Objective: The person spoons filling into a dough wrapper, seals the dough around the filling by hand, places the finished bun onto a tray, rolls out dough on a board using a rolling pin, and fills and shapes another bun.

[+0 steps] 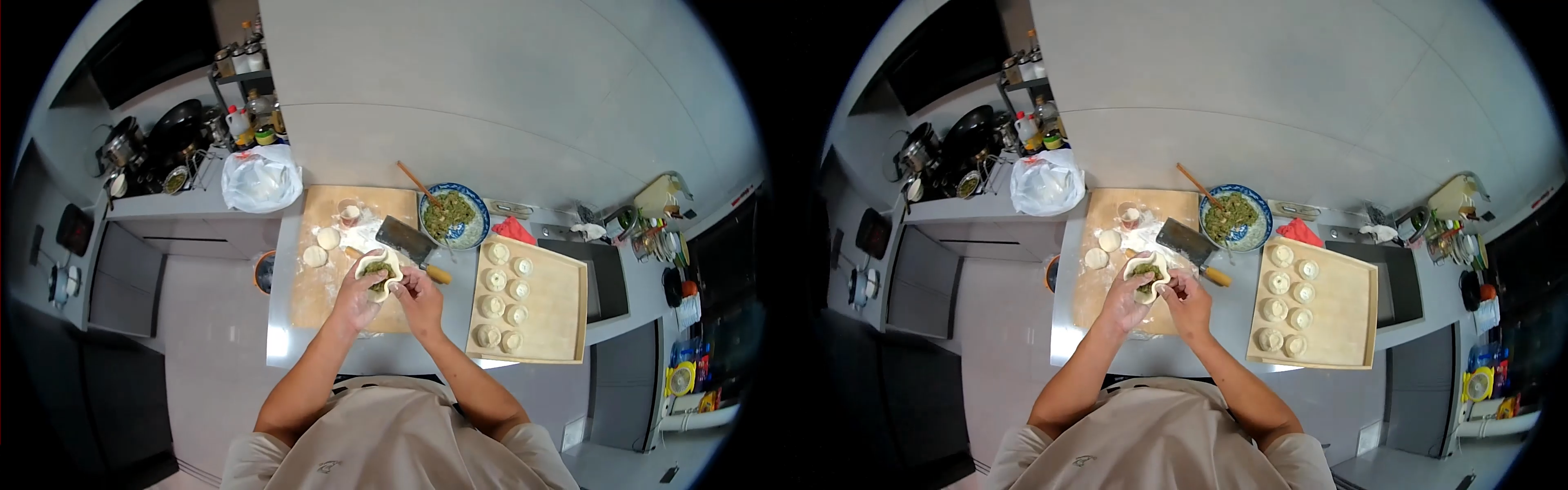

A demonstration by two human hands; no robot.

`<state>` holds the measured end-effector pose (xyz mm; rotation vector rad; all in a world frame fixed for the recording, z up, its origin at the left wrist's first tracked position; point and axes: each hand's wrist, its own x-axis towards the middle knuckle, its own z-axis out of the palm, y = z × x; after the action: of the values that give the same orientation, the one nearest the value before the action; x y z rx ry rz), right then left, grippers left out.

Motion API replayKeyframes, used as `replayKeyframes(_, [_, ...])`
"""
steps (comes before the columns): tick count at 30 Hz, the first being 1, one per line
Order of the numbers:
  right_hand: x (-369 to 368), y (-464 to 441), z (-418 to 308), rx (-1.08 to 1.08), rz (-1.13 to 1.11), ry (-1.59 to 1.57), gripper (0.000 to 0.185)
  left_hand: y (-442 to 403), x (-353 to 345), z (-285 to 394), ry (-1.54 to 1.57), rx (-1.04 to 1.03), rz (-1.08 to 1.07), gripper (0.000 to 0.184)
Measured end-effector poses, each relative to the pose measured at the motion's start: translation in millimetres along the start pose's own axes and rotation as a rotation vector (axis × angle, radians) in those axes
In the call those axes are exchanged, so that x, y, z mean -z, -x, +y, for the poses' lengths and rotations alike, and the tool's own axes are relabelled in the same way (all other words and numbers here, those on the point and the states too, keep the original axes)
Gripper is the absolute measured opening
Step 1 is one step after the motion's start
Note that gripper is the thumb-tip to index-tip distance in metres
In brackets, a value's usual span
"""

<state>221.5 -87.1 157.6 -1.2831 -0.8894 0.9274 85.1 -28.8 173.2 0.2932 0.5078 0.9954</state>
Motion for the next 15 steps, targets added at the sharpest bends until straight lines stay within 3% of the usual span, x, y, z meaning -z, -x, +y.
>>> replayKeyframes(3, [1, 3, 0, 0.105, -0.045, 0.166, 0.016, 17, -2, 4, -0.02, -0.031, 0.056, 0.042])
replayKeyframes(5, [5, 5, -15, 0.338, -0.114, 0.56, 0.014, 20, 7, 3, -0.108, -0.051, 0.092, 0.038])
replayKeyframes(9, [14, 7, -7, 0.556, -0.224, 0.568, 0.018, 40, 4, -1, -0.235, -0.098, 0.205, 0.035])
replayKeyframes(12, [17, 13, -6, 0.463, -0.28, 0.557, 0.019, 52, -1, -6, -0.268, -0.128, 0.262, 0.032])
replayKeyframes(14, [15, 17, 0, -0.03, -0.236, 0.174, 0.021, 58, -3, -8, -0.241, -0.121, 0.277, 0.031])
replayKeyframes(15, [17, 16, 2, -0.036, -0.244, 0.167, 0.021, 60, -2, -9, -0.212, -0.111, 0.273, 0.03])
